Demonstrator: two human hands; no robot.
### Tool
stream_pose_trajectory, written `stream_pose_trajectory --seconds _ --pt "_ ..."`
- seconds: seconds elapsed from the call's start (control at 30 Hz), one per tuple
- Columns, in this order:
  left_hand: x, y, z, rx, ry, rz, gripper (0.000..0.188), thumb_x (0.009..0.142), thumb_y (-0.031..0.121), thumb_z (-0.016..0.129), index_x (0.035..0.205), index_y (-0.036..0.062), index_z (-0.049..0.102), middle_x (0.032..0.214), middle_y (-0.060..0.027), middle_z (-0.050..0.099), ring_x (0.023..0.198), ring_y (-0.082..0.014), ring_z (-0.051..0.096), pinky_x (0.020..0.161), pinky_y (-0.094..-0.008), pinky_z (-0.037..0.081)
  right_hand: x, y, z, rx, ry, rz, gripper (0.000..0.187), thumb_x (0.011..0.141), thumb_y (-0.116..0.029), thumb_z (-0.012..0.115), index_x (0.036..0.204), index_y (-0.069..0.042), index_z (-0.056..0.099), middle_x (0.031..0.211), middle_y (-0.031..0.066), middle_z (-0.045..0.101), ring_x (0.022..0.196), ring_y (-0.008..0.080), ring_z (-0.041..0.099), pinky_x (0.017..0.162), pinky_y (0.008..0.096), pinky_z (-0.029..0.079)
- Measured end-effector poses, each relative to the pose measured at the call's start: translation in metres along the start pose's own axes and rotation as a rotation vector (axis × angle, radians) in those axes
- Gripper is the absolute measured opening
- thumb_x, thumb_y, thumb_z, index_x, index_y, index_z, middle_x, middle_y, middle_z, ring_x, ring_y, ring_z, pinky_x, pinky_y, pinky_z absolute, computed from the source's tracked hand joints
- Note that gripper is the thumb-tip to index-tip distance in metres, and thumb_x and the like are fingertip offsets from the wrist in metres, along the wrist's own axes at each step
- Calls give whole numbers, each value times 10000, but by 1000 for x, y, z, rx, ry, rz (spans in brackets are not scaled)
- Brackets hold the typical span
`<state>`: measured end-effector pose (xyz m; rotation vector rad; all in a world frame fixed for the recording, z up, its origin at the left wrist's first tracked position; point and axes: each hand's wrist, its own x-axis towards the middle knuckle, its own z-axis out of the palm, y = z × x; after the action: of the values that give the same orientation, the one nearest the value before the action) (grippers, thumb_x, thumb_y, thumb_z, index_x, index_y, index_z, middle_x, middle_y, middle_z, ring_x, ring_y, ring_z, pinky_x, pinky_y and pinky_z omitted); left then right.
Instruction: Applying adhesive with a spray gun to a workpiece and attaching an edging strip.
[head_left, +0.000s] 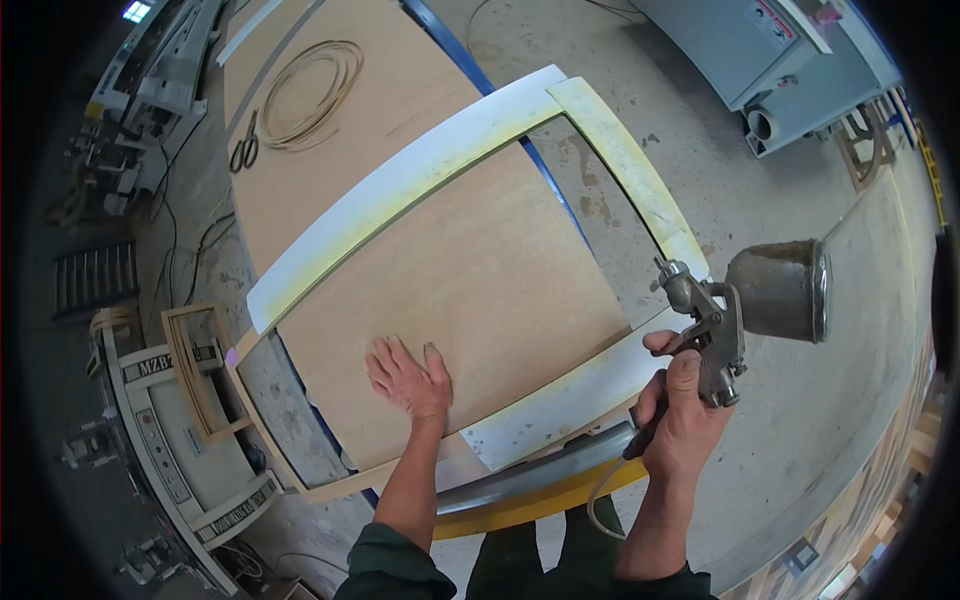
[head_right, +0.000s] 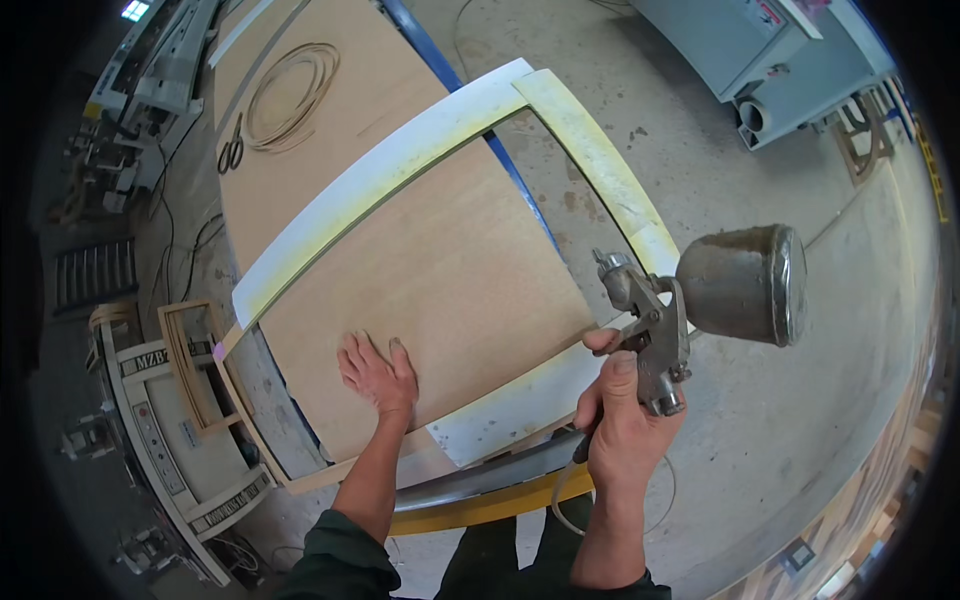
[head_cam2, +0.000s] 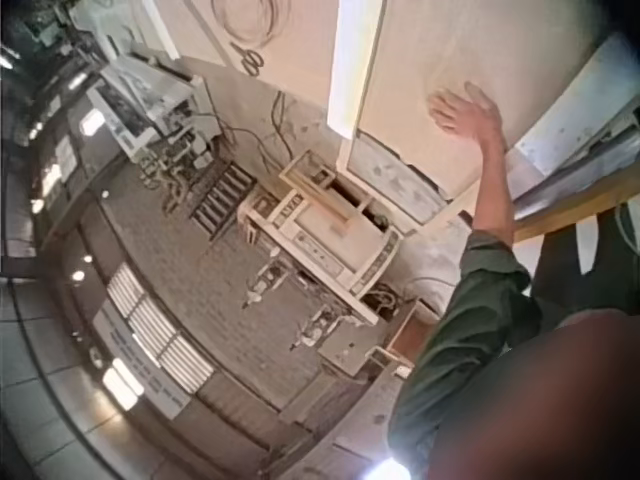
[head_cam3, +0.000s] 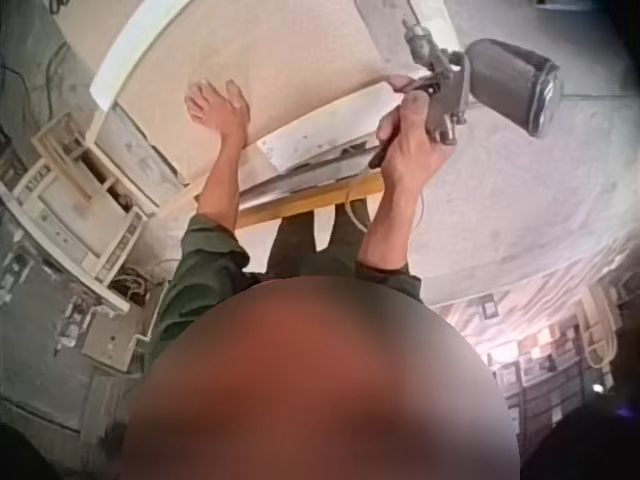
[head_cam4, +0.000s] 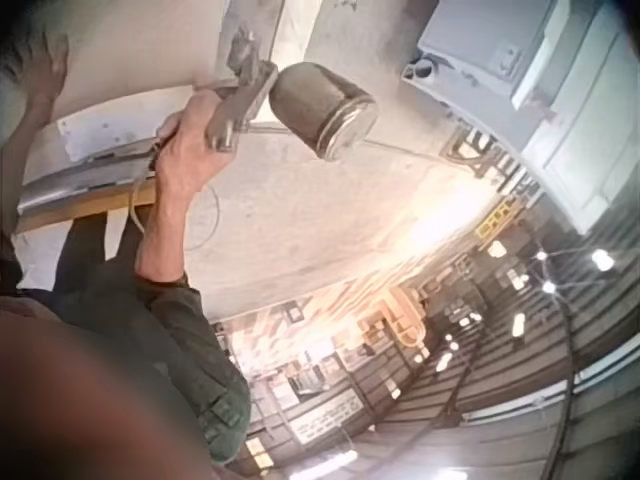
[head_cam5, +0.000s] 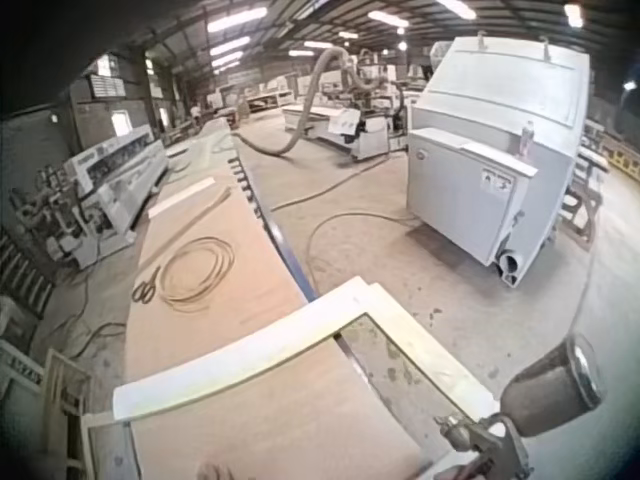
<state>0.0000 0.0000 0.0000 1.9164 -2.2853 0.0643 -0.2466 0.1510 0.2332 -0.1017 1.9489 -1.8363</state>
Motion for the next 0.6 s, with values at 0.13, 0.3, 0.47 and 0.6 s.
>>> stream_pose_trajectory --seconds 0.13,0.3,0.47,0.6 --pt "5 9 -5 -46 10 16 678 928 442 621 1450 24 504 1574 -172 412 1456 -425 314 1183 -571 219 -11 8 -6 0 -69 -2 415 1029 -388 643 1113 19 626 1008 97 718 478 61 466 434 226 358" --pt "8 2 -3 -114 17 17 690 899 443 653 1431 21 527 1553 -189 442 1441 -463 328 1178 -600 225 -24 15 -7 -46 -134 96 403 1036 -382 630 1128 11 620 1039 105 722 484 75 500 441 234 380" --pt "5 4 1 -39 53 34 653 935 460 624 1440 55 534 1569 -145 443 1450 -405 351 1175 -557 250 -36 25 -28 -69 -129 121 374 1038 -360 635 1153 -5 608 1072 107 727 501 89 542 446 232 406" --pt "3 0 4 5 42 28 656 948 480 611 1450 64 532 1579 -125 441 1458 -393 346 1175 -553 249 -54 28 -61 -79 -61 173 386 1043 -338 629 1229 -5 573 1098 144 715 511 99 546 445 236 398"
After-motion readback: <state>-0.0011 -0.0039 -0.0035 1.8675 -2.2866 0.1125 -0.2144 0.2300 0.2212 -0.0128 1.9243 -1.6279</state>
